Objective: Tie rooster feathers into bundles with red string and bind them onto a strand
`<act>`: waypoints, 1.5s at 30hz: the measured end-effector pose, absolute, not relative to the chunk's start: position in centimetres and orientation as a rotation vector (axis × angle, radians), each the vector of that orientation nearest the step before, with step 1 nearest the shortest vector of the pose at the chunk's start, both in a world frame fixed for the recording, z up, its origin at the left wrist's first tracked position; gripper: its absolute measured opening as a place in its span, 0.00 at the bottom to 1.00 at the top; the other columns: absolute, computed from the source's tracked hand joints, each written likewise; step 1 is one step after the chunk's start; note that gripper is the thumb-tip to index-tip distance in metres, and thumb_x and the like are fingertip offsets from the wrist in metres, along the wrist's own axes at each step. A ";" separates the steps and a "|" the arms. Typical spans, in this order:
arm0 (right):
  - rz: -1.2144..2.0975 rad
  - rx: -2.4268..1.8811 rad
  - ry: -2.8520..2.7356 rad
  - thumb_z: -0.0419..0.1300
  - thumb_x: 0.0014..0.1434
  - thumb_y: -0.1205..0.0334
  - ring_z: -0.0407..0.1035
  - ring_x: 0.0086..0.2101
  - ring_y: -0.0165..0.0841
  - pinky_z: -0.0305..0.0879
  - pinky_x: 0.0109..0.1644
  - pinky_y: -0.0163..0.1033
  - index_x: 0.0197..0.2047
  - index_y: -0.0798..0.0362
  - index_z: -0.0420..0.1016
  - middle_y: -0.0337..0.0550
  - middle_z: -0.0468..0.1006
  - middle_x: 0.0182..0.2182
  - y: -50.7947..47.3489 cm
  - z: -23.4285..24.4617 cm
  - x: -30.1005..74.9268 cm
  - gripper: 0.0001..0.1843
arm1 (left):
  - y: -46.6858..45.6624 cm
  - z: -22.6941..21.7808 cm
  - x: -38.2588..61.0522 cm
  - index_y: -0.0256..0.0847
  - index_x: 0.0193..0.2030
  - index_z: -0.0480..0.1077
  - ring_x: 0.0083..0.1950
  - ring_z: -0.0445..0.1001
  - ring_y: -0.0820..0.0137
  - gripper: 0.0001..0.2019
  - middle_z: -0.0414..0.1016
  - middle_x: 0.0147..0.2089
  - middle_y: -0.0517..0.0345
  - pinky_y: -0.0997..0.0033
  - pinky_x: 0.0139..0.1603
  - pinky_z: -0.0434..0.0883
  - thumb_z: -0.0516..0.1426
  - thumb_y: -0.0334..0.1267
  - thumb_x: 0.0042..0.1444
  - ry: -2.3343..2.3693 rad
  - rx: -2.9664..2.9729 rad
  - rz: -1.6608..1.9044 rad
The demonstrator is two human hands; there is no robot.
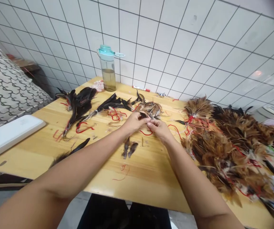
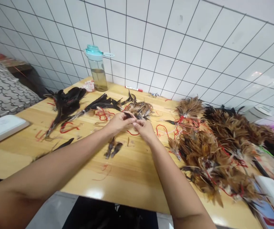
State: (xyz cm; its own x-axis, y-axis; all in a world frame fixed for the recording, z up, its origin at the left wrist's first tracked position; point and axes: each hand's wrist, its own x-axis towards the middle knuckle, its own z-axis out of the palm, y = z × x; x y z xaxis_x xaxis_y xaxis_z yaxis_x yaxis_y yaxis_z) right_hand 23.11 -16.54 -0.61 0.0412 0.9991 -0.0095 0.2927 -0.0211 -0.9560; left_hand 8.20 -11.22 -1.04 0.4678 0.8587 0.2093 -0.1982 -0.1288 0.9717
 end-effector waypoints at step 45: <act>1.133 -1.246 -1.003 0.67 0.46 0.42 0.54 0.23 0.24 0.50 0.27 0.34 0.27 0.52 0.69 0.35 0.67 0.23 -15.6 -3.2 23.8 0.22 | -9.7 3.3 2.6 0.40 0.33 0.76 0.30 0.68 0.72 0.11 0.74 0.28 0.60 0.75 0.31 0.63 0.65 0.43 0.45 0.662 1.895 0.075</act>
